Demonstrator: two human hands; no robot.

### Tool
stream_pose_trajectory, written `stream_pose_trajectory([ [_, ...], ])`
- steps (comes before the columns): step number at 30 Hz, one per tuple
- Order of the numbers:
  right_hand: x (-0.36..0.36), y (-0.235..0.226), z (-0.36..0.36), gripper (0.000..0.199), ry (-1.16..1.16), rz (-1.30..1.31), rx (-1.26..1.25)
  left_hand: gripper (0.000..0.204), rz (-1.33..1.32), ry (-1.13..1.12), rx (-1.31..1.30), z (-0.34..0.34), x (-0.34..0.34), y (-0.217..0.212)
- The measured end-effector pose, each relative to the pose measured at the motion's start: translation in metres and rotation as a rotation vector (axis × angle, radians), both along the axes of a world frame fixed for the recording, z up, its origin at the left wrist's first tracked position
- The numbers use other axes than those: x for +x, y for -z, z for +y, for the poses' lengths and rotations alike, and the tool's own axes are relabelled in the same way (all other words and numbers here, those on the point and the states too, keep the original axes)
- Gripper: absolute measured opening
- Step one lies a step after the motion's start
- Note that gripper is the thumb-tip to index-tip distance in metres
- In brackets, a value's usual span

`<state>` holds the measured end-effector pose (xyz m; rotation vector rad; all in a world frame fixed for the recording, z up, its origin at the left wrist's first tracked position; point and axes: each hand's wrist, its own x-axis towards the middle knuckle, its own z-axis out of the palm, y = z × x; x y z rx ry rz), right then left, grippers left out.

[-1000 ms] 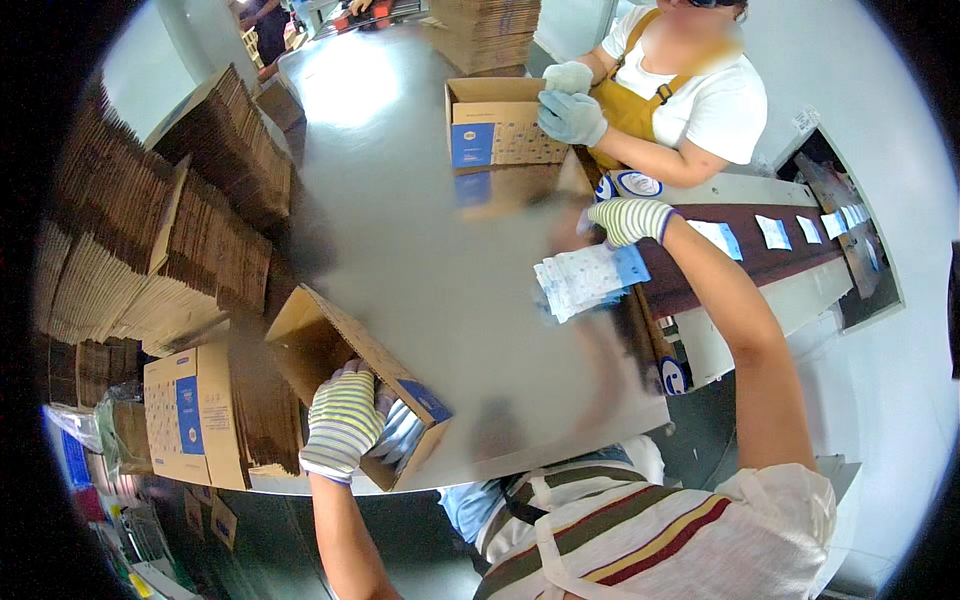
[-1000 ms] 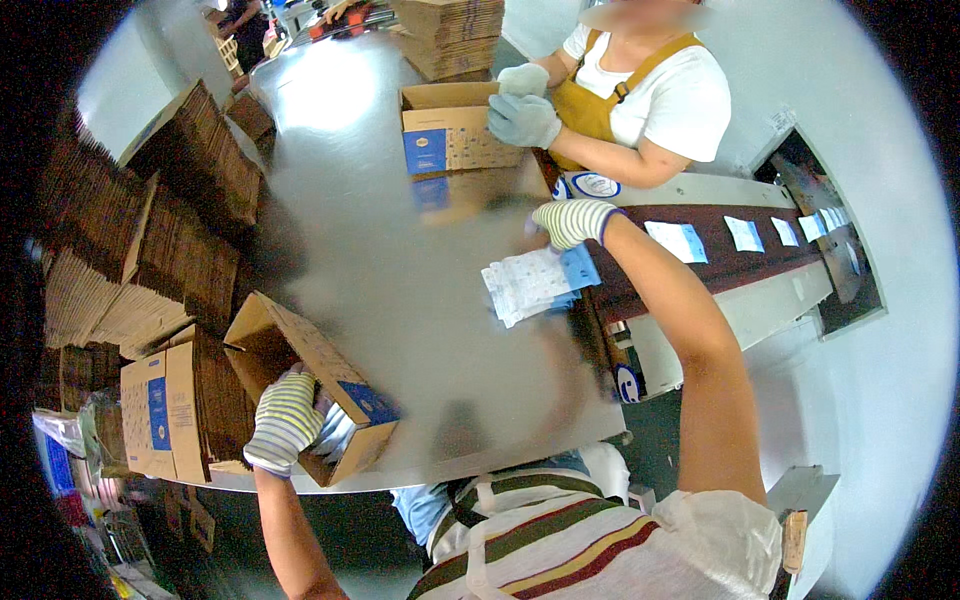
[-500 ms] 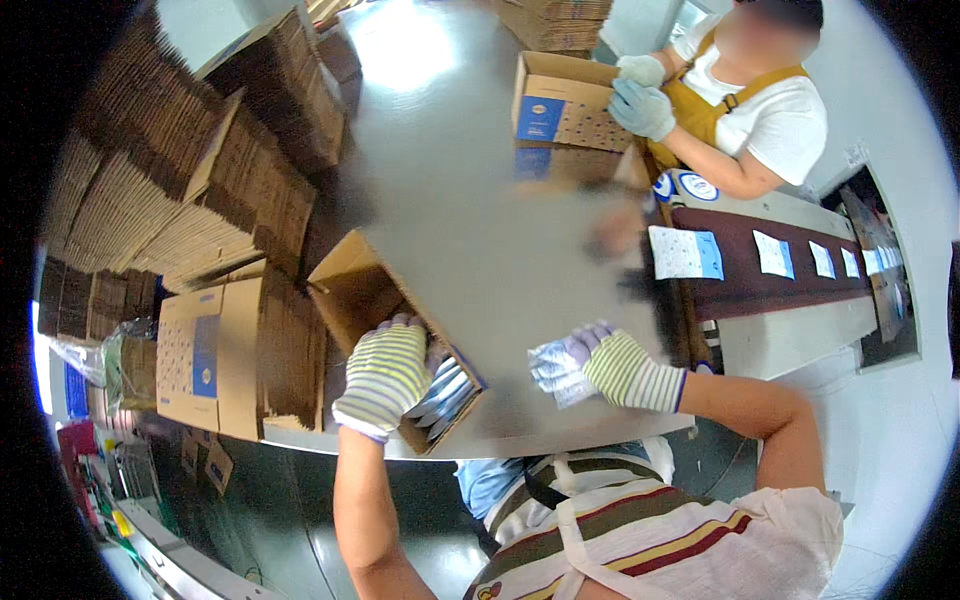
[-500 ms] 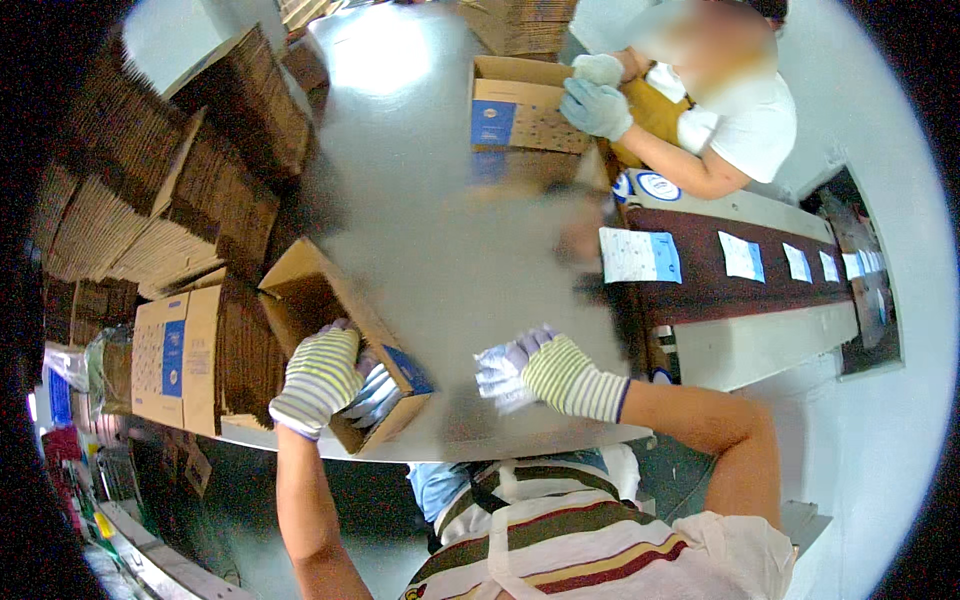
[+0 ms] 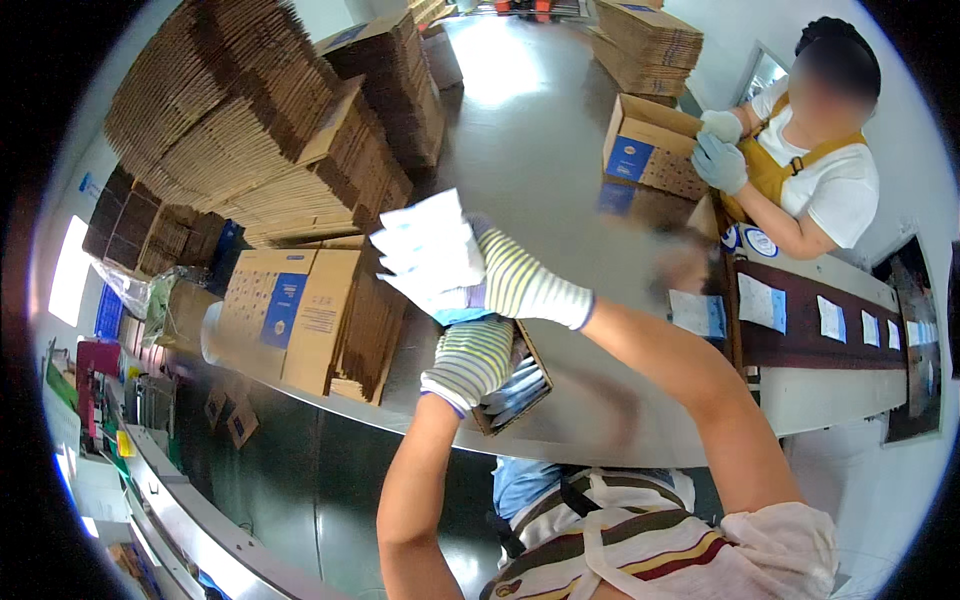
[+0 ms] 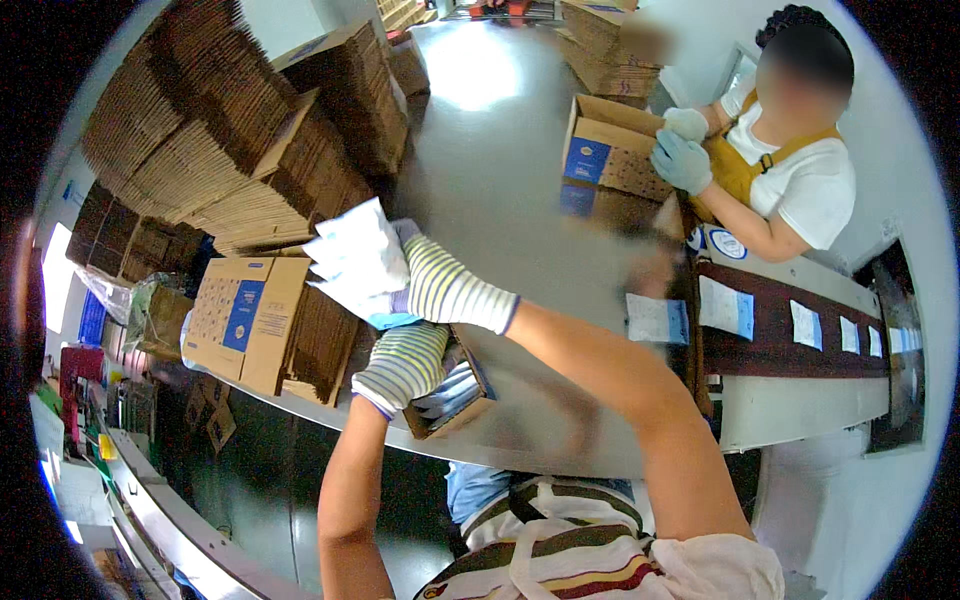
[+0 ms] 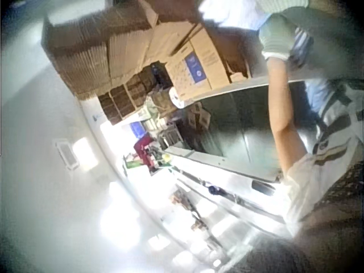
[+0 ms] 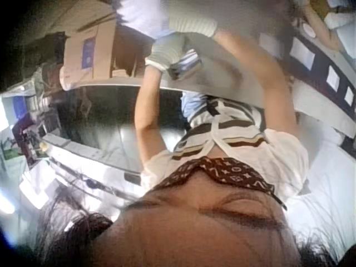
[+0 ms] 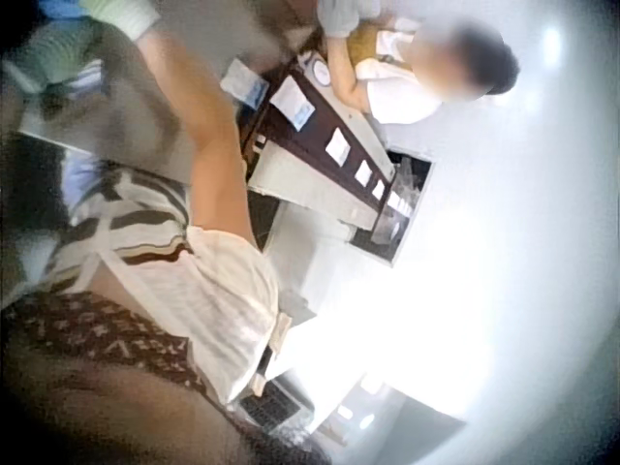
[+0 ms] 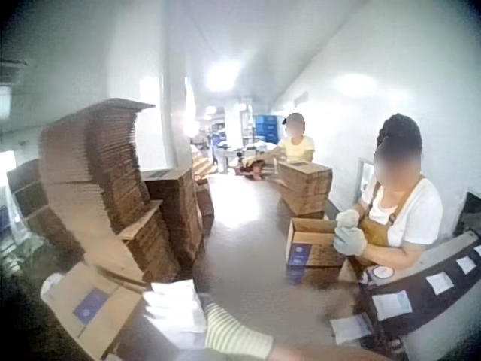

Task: The person picks up several white packets from a conveyor and packs them into a cardboard box, then takes a flat cardboard sheet and folds it into a new box before continuing to pack more packets.

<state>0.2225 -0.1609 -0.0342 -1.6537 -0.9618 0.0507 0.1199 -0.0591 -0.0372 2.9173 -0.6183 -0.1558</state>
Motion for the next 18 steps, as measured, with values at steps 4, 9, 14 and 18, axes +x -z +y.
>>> stream_pose_trajectory([
  [4, -0.002, -0.005, 0.012, 0.079, 0.064, -0.254, -0.694, 0.035, -0.035, 0.004, -0.046, 0.004, -0.003, 0.007],
  [9, 0.003, 0.002, 0.003, 0.082, 0.076, -0.527, -0.916, 0.035, -0.011, 0.004, -0.042, 0.0, -0.002, 0.003],
  [14, -0.006, -0.02, -0.019, 0.074, 0.182, -0.506, -0.632, 0.036, 0.049, -0.014, -0.015, -0.002, -0.001, 0.002],
  [18, -0.045, -0.075, -0.06, 0.056, 0.223, -0.538, -0.159, 0.039, 0.042, 0.064, -0.058, 0.001, 0.003, 0.011],
])
